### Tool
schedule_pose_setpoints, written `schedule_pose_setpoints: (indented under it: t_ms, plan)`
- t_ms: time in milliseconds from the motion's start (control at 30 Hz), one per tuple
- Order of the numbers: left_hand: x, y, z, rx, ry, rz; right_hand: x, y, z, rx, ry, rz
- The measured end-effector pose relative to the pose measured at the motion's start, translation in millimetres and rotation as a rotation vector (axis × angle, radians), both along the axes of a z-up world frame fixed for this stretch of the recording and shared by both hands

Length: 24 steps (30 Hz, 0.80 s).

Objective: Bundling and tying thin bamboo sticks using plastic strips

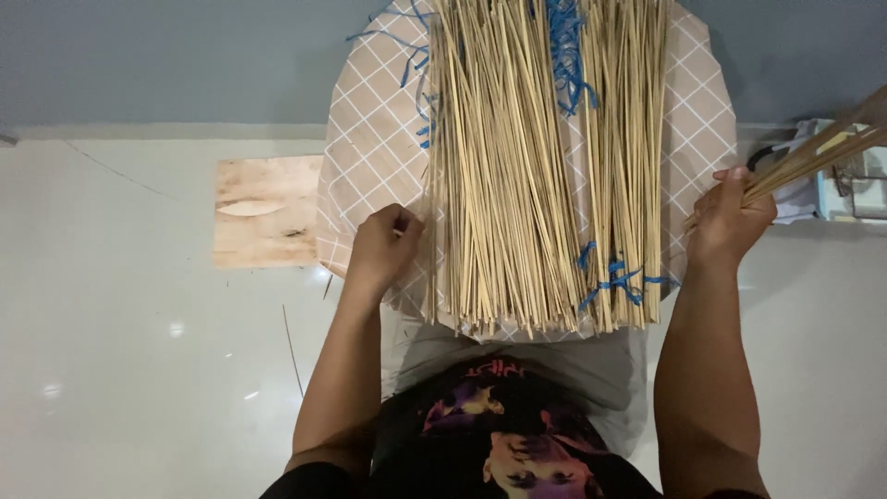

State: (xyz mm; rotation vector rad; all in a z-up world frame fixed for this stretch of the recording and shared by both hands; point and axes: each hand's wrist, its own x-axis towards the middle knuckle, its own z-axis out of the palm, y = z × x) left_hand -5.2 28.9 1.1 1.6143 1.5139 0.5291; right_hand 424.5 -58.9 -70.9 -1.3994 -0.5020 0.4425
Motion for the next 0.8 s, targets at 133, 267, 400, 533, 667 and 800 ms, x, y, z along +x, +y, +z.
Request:
schedule_pose_setpoints:
  t_ms: [133,267,400,533,667,800]
  plan:
    - [-12.3,-10.9,8.6,0.064,0.053,0.039,-3.1,-1.4,3.0,-0.008,-0.030,-0.015]
    - [-20.3,-35.2,45.7,0.139,0.003,0.114,15.1,-4.3,7.7,0.015,0.014,0.014]
    - [-7.6,-47.4,61.8,0.298,-0.163,0.067,-11.1,-21.0,71.5,0.068,0.000,0.128]
    - [38.8,-59.5,53.5,0.588,-0.434,-0.321,-64.7,-30.7,70.2,0.537,0.293,0.936]
    - [72.2,-81.2,64.3,0.595,-0.319,-0.541,-133.9,-35.9,37.6,0.269,0.244,0.922]
    - [68.8,-87.2,63.8,0.608,-0.306,-0.620,-120.6,-39.8,59.5,0.282,0.536,0.555]
